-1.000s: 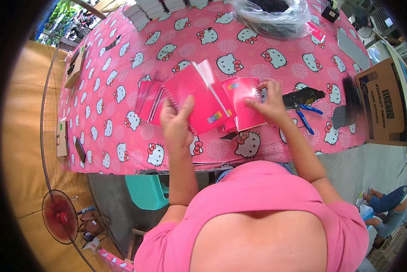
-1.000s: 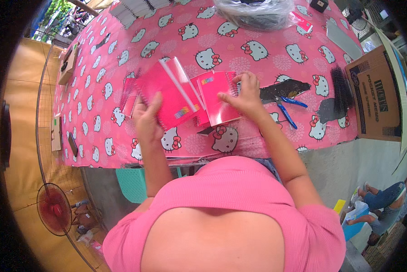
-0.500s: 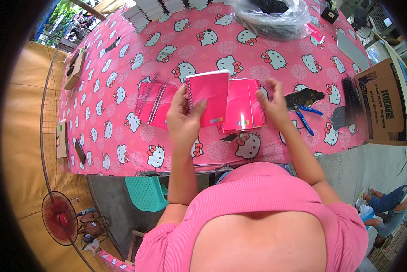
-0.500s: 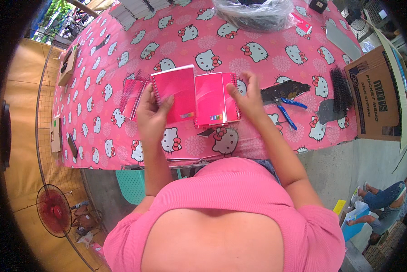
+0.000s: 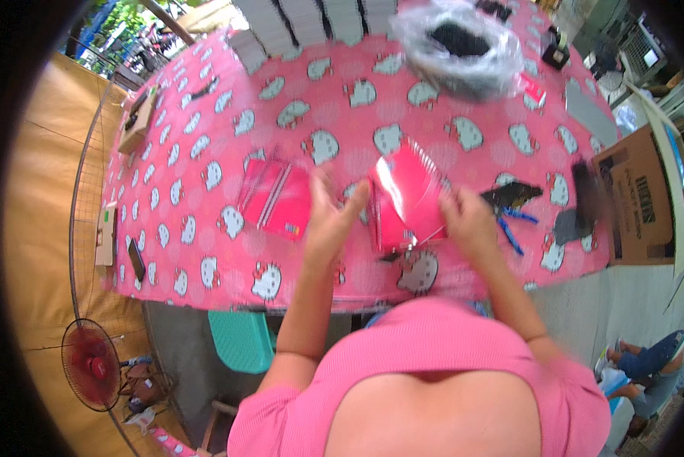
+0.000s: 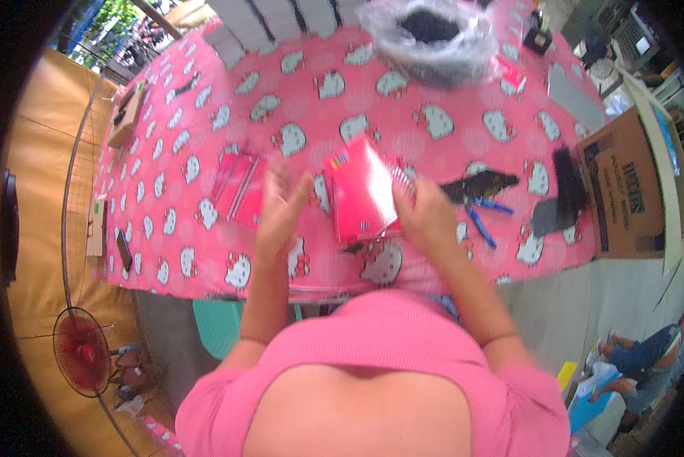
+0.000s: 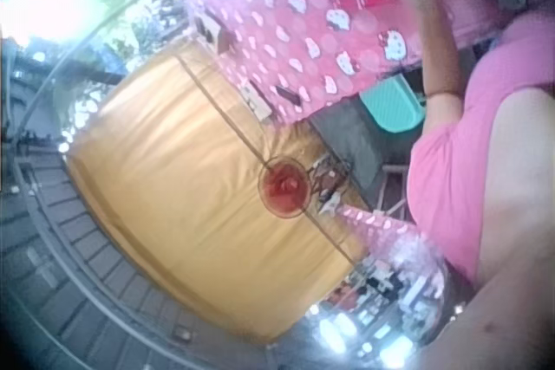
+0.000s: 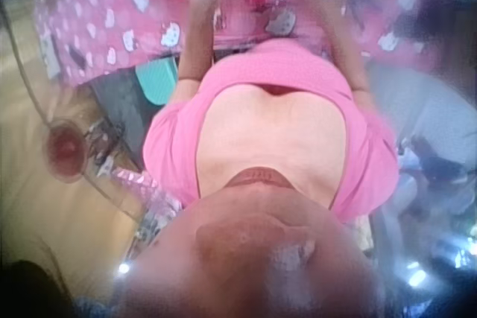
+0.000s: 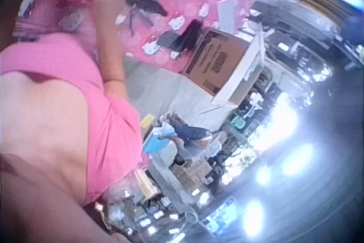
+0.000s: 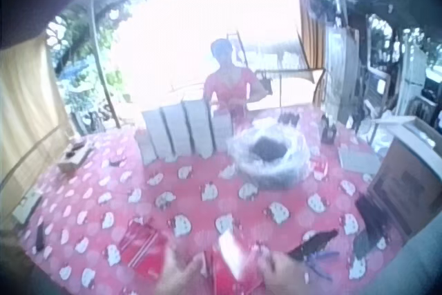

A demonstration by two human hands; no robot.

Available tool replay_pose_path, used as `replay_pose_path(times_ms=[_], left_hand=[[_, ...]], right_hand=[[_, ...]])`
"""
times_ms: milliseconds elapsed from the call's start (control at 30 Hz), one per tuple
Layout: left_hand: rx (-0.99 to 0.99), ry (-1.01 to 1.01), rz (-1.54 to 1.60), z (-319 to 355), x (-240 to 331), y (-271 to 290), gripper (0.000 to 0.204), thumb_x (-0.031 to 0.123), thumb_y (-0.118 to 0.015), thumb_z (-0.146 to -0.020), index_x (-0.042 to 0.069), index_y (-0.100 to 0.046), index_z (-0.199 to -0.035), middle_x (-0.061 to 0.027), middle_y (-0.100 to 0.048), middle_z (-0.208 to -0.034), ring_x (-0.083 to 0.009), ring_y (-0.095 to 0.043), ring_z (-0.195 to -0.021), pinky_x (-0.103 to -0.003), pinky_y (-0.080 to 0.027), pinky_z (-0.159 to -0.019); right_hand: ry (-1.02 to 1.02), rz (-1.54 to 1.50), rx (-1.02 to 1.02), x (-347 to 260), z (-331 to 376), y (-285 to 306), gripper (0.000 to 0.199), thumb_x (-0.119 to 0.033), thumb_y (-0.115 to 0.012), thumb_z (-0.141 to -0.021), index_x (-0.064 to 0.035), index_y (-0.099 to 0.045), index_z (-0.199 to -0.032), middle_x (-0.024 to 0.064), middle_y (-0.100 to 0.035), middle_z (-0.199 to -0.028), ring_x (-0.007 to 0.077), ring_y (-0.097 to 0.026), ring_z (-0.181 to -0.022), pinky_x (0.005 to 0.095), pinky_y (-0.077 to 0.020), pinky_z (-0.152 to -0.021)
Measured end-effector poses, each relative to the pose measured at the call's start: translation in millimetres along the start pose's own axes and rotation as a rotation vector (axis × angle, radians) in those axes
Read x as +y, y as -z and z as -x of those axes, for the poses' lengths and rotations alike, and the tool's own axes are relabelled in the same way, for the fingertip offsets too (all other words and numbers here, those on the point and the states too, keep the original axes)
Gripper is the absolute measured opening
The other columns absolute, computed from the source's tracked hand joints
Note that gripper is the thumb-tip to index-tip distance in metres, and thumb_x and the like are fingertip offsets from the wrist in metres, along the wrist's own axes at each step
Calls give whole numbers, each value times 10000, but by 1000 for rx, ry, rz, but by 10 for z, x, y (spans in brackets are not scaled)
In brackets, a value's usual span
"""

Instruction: The person assembles pink notepads by aligning stacks of paper and covers, inserting a spiral wire through the holes, and using pliers to crimp the ends of the wire.

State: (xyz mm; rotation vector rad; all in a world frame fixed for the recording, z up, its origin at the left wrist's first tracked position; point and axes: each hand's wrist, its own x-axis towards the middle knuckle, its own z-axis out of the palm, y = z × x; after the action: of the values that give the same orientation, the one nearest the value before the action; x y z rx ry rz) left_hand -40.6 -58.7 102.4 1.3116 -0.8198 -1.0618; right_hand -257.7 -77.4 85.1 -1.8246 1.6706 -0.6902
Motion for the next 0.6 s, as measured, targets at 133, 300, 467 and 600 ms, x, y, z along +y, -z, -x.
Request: replay_pose_path(times_ms=[133, 300, 467, 600], left_hand=[[104, 395, 56, 32, -528, 81, 770, 328, -727, -793, -77, -333, -1315, -218, -438, -1314, -276, -446, -1217, -383, -339, -1036], [-229, 617, 308, -182, -480, -66, 671, 334, -739, -778, -69, -433, -1219, -175, -599, -1095, -241, -636, -926, -361, -532, -799], [-277, 603, 215, -177, -463, -255, 677, 281, -801, -715, -83, -445, -1161, -192, -601, -1024, -248, -656, -853, -388, -578, -686], [-237, 403, 235, -120, -539, -266, 809, 207, -842, -659, -60, -336, -1231, -188, -579, -1073, -243, -640, -899, -390, -560, -735]], right_hand=[[70, -33, 7, 396, 107, -156, 599, -522, -545, -856, 54, -564, -1015, 249, -504, -1118, 354, -532, -916, 417, -442, -822], [-365, -586, -422, 565, -451, -188, 592, -416, -675, -817, 45, -525, -1155, 156, -618, -1038, 203, -601, -915, 316, -475, -822], [-461, -752, -548, 320, -495, -347, 636, -231, -749, -762, 15, -430, -1254, 132, -591, -1055, 204, -595, -1005, 333, -493, -858], [-258, -863, -341, 367, -279, -533, 852, -241, -836, -646, 19, -310, -1263, 159, -518, -1145, 229, -560, -1046, 363, -480, -879]])
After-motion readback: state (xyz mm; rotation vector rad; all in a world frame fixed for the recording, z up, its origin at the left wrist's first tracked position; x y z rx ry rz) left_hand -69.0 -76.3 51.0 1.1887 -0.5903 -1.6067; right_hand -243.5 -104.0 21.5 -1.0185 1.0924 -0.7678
